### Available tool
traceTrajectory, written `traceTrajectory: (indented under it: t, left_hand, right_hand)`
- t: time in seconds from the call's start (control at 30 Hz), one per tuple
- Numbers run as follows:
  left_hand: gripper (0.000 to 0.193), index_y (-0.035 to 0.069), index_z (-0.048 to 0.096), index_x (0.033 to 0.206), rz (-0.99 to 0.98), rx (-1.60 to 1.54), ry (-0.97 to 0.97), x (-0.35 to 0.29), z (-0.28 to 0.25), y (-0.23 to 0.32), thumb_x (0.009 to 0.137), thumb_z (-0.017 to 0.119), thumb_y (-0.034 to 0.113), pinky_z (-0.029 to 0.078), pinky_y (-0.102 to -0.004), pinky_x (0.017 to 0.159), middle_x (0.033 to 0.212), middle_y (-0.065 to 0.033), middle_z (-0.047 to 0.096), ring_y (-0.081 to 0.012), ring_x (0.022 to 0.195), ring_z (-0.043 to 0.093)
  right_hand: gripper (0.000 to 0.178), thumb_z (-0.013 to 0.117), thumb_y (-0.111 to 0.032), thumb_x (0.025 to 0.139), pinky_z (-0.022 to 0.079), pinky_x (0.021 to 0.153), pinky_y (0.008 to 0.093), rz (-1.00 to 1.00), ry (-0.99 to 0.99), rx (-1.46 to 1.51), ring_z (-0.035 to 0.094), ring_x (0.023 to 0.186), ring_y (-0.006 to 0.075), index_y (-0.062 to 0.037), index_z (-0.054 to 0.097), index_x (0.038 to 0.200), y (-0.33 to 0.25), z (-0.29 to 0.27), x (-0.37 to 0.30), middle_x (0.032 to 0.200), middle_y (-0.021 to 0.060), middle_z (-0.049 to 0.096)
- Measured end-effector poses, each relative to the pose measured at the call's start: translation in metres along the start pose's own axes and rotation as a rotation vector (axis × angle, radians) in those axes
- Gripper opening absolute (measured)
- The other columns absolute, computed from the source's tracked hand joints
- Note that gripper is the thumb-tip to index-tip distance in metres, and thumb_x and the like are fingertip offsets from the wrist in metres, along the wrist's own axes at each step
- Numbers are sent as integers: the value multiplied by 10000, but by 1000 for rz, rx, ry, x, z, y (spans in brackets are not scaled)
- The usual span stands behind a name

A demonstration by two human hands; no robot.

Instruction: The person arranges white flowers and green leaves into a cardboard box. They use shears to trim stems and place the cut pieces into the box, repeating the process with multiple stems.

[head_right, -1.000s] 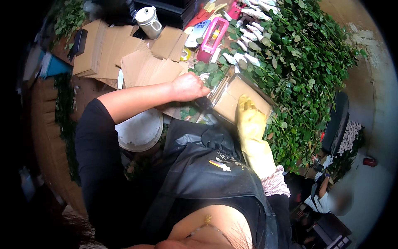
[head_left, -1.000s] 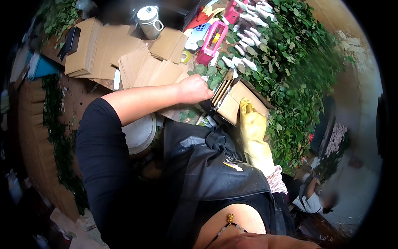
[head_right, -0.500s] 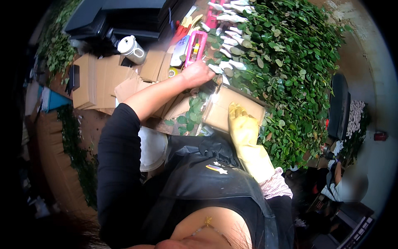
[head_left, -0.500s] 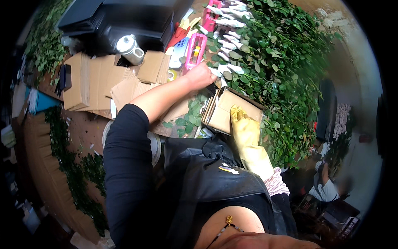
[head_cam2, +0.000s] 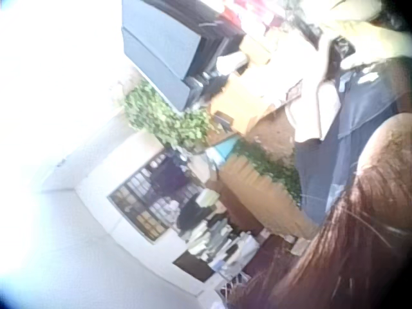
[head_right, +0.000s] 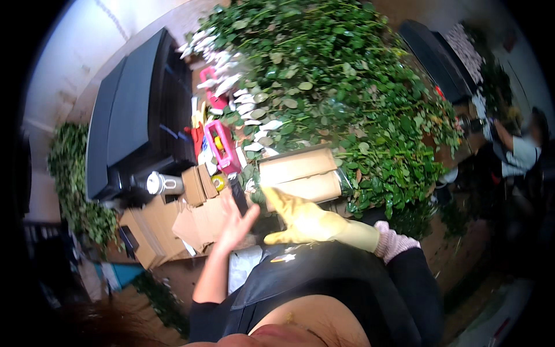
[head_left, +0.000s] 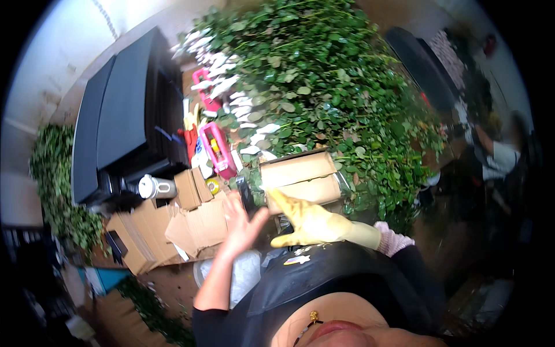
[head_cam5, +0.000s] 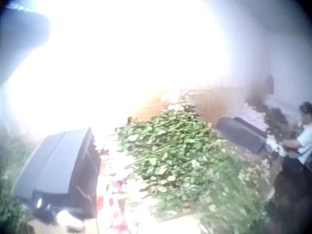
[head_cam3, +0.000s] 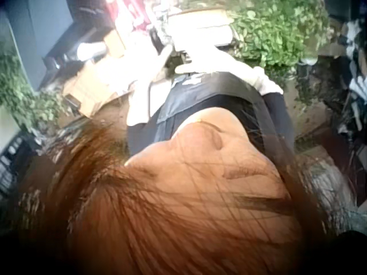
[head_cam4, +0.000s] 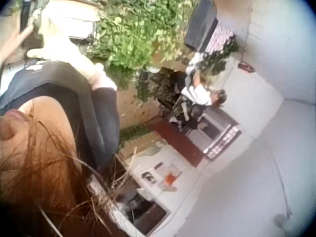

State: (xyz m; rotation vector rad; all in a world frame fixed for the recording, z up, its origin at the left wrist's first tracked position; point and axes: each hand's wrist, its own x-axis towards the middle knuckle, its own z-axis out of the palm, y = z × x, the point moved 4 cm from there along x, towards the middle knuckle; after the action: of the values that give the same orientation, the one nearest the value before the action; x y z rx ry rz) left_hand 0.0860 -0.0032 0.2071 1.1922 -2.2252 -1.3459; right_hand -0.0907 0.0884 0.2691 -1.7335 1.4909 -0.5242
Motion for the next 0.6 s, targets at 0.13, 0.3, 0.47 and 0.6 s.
traceTrajectory:
  t: [0.13,0.3,0.47,0.6]
  left_hand:
    - [882,-15,307,1557,524,120,-32,-6,42,63,951,626,541,43,-621,1248,1562,-348,245,-533,1540,-14]
    - [787,-6,506,1391,712,554,-252,79,63,60,850,771,500,372,-546,1174,1538,-267,445,-459,1435,421]
    - [1183,-66,180,1611,919,559,-439,121,92,52,864,680,704,245,-494,1265,1632,-329,284,-439,1521,312]
    - [1079,-49,153,1628,796,610,-490,114,100,43,944,612,648,213,-505,1269,1674,-311,205,-455,1544,256]
  right_hand:
    - [1159,791,10,748,476,1102,440,-292,264,406,562,1311,453,-167,109,1669,-2,-15,-11,1477,234,520]
    - [614,775,-1,825,542,996,388,300,544,99,687,1145,296,-81,560,1395,95,-31,-75,1293,164,690]
    - [303,736,25,903,563,817,268,798,905,647,680,897,114,-93,666,1172,175,-31,-100,1063,9,742]
    - [410,712,12,898,577,760,278,739,729,758,713,837,133,-67,589,1281,144,-48,-128,1003,21,752]
